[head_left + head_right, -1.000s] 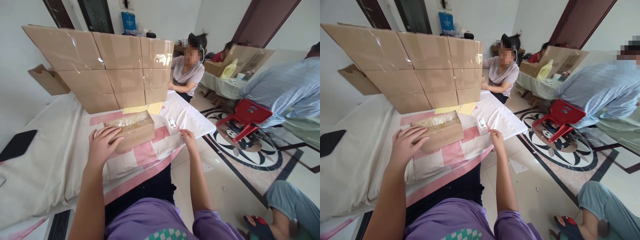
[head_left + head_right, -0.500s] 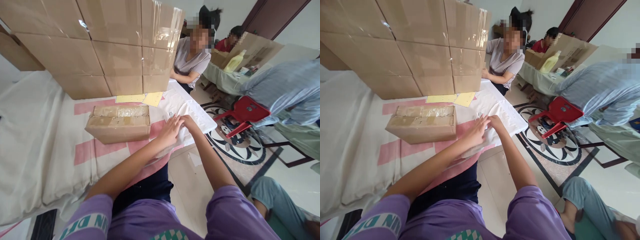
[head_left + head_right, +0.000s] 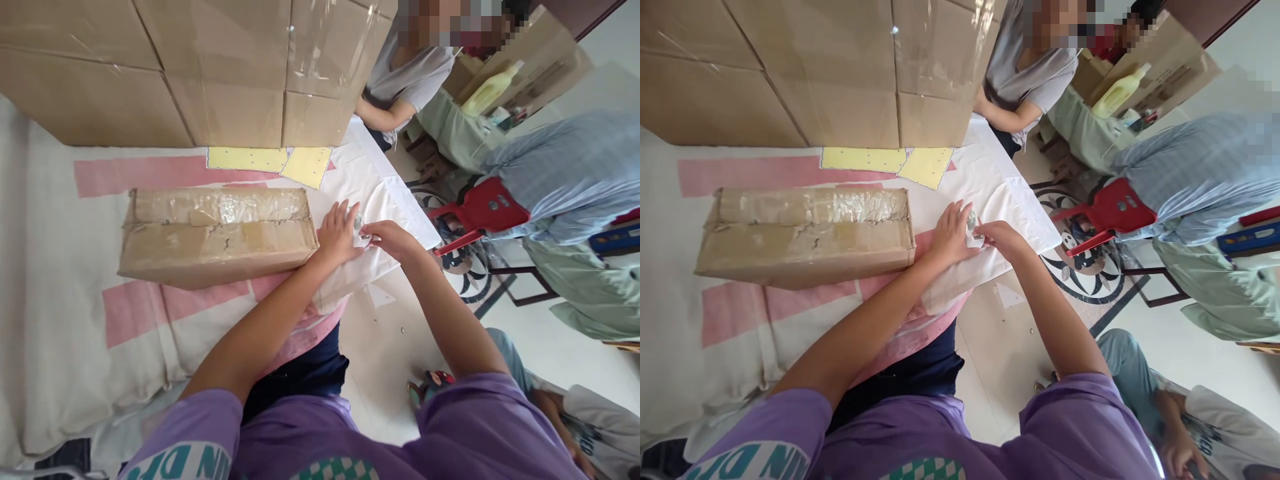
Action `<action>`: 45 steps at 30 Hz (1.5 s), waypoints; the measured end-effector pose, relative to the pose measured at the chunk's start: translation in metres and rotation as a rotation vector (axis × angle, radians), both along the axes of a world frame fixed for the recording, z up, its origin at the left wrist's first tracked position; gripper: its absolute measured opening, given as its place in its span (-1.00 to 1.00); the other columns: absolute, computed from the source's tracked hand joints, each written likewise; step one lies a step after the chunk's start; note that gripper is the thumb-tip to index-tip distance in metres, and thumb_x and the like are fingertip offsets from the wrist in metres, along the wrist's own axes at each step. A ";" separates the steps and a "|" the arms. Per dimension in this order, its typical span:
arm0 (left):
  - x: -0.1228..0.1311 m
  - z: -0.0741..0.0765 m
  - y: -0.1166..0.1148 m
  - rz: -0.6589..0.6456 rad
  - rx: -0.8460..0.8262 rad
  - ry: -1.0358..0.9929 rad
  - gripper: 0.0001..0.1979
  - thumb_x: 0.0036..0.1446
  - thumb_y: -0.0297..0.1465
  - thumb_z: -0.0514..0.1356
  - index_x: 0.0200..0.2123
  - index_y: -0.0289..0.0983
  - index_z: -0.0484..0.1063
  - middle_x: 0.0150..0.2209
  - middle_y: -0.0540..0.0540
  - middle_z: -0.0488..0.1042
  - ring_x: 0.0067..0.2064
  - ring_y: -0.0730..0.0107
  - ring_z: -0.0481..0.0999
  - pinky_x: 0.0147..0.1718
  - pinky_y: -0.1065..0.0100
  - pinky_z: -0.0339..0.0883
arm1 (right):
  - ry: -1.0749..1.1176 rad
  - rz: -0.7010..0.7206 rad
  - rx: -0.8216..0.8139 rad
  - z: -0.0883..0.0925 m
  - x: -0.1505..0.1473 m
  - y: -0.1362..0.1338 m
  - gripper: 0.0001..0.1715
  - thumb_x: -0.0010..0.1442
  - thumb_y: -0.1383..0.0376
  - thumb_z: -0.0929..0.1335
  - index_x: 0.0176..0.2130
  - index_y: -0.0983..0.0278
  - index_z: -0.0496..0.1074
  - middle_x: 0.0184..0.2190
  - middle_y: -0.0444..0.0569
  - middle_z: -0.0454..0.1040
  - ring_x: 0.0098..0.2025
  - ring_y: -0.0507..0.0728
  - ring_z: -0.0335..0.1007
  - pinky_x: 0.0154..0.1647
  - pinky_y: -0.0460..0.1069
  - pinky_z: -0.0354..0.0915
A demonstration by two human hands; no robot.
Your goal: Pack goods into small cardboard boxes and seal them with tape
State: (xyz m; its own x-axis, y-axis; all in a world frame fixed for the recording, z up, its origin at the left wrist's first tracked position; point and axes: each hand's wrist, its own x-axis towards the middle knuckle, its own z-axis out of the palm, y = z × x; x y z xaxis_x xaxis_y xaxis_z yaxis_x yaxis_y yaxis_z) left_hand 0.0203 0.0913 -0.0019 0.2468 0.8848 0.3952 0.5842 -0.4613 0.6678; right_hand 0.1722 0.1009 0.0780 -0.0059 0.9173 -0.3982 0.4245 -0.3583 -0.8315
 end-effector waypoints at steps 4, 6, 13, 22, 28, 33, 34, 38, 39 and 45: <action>0.000 0.000 0.003 0.022 -0.053 -0.037 0.14 -0.13 -0.31 0.52 0.46 -0.23 0.02 0.42 -0.38 0.11 0.40 -0.28 0.14 0.37 -0.11 0.03 | 0.021 -0.075 0.011 0.010 -0.005 0.000 -0.77 -0.07 0.18 0.55 -0.47 0.27 0.55 -0.45 -0.03 0.51 -0.27 0.13 0.40 -0.27 -0.01 0.32; -0.001 0.001 0.003 0.012 -0.070 -0.041 0.15 -0.13 -0.33 0.51 0.46 -0.25 0.02 0.42 -0.39 0.11 0.39 -0.31 0.13 0.36 -0.13 0.00 | 0.011 -0.102 0.049 0.016 -0.008 -0.002 -0.77 -0.06 0.19 0.55 -0.44 0.27 0.54 -0.40 -0.02 0.53 -0.21 0.14 0.42 -0.23 -0.01 0.32; -0.004 0.002 0.001 -0.033 -0.078 -0.140 0.13 -0.11 -0.31 0.51 0.46 -0.24 0.02 0.42 -0.38 0.08 0.40 -0.29 0.10 0.39 -0.13 -0.08 | 0.015 -0.184 0.032 0.014 -0.006 -0.031 -0.84 0.01 0.22 0.48 -0.46 0.26 0.49 -0.38 -0.03 0.53 -0.22 0.12 0.41 -0.22 0.00 0.32; -0.009 0.011 -0.006 -0.025 -0.125 -0.038 0.13 -0.08 -0.22 0.50 0.47 -0.27 0.03 0.45 -0.37 0.07 0.42 -0.25 0.09 0.40 -0.08 -0.06 | 0.098 -0.224 0.087 -0.005 -0.005 -0.054 -0.70 -0.06 0.12 0.52 -0.53 0.24 0.44 -0.42 -0.06 0.45 -0.25 0.09 0.34 -0.21 0.00 0.33; -0.008 0.005 -0.005 -0.002 -0.084 -0.026 0.04 0.00 -0.10 0.44 0.46 -0.25 0.09 0.44 -0.33 0.11 0.41 -0.19 0.12 0.40 -0.04 -0.03 | 0.148 -0.342 0.114 -0.017 -0.012 -0.061 -0.74 -0.14 0.17 0.53 -0.50 0.25 0.46 -0.40 -0.06 0.47 -0.24 0.10 0.38 -0.24 -0.02 0.35; -0.007 0.003 -0.005 0.008 -0.068 -0.034 0.02 0.01 -0.09 0.43 0.46 -0.22 0.10 0.44 -0.31 0.12 0.40 -0.19 0.13 0.40 -0.04 -0.02 | 0.108 -0.359 0.139 -0.021 -0.019 -0.064 -0.78 -0.12 0.16 0.49 -0.51 0.25 0.47 -0.42 -0.05 0.47 -0.25 0.09 0.38 -0.31 -0.06 0.32; -0.007 0.003 -0.005 0.009 -0.066 -0.034 0.02 0.01 -0.09 0.42 0.46 -0.23 0.10 0.44 -0.31 0.12 0.40 -0.19 0.13 0.39 -0.05 -0.02 | 0.068 -0.340 0.136 -0.021 -0.018 -0.063 -0.78 -0.10 0.15 0.47 -0.51 0.25 0.47 -0.42 -0.05 0.47 -0.26 0.09 0.38 -0.33 -0.07 0.32; -0.007 0.001 -0.004 0.012 -0.036 -0.038 0.00 0.03 -0.13 0.41 0.46 -0.25 0.09 0.43 -0.31 0.12 0.39 -0.20 0.15 0.39 -0.05 -0.01 | -0.162 -0.234 0.100 -0.021 -0.012 -0.067 -0.75 -0.03 0.14 0.43 -0.54 0.27 0.45 -0.52 -0.06 0.43 -0.40 0.08 0.31 -0.44 -0.05 0.23; -0.007 0.000 -0.004 0.011 -0.035 -0.040 0.00 0.02 -0.15 0.41 0.46 -0.24 0.08 0.43 -0.30 0.12 0.38 -0.20 0.15 0.39 -0.05 -0.01 | -0.231 -0.211 0.105 -0.021 -0.011 -0.071 -0.74 -0.02 0.15 0.43 -0.57 0.27 0.42 -0.58 -0.09 0.39 -0.44 0.06 0.25 -0.45 -0.05 0.19; -0.009 0.003 -0.004 -0.016 -0.075 -0.042 0.08 -0.10 -0.32 0.47 0.45 -0.19 0.05 0.46 -0.29 0.07 0.41 -0.22 0.10 0.41 -0.09 -0.02 | -0.508 -0.103 0.473 -0.019 -0.010 -0.106 -0.75 0.15 0.21 0.34 -0.24 0.25 0.57 -0.46 -0.11 0.47 -0.40 0.09 0.34 -0.31 -0.01 0.29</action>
